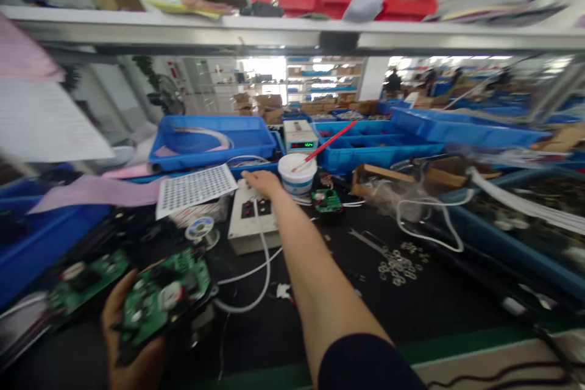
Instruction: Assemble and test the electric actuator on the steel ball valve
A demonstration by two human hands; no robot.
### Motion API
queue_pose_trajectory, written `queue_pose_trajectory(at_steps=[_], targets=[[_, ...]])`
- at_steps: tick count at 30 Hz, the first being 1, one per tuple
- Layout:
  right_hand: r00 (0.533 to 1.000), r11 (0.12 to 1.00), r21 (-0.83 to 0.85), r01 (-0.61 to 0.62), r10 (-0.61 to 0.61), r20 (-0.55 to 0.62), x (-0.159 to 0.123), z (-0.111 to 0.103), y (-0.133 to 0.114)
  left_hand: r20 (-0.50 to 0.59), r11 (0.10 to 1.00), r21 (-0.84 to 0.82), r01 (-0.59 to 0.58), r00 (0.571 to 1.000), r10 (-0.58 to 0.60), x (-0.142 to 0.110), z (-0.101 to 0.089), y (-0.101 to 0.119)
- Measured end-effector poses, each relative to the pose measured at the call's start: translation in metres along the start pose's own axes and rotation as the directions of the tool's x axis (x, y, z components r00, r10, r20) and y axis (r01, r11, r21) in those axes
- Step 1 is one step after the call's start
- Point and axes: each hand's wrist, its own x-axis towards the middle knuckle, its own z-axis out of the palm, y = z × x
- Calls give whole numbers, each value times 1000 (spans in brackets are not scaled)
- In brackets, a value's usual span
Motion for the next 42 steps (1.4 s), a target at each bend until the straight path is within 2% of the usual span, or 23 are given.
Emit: queue_pose_trajectory(at_steps=[2, 4, 8, 13, 28, 36, 42], targets=[[1000, 999, 32, -14, 14, -5, 4, 4, 6, 47, 999, -50, -10, 999, 13, -4, -4, 7], [999, 998, 54, -24, 25, -20, 8, 7, 11, 82, 986, -158, -49, 995, 63, -3, 3, 13], [997, 997, 64, -40, 44, -57, 8, 8, 14, 129, 977, -210, -44, 989, 73, 2, 16, 21], [995, 997, 56, -56, 61, -80, 7, 7, 14, 146, 964, -266, -23, 987, 64, -1, 14, 21], [992, 993, 98, -68, 77, -96, 10, 10, 19, 123, 981, -196, 12, 992, 13, -1, 13, 21], [994, 993, 108, -57, 66, -87, 8, 8, 16, 144, 964, -267, -3, 989, 43, -1, 15, 22], [993, 993, 106, -49, 59, -97, 7, 8, 16, 144, 966, -257, -3, 989, 42, -1, 14, 21]])
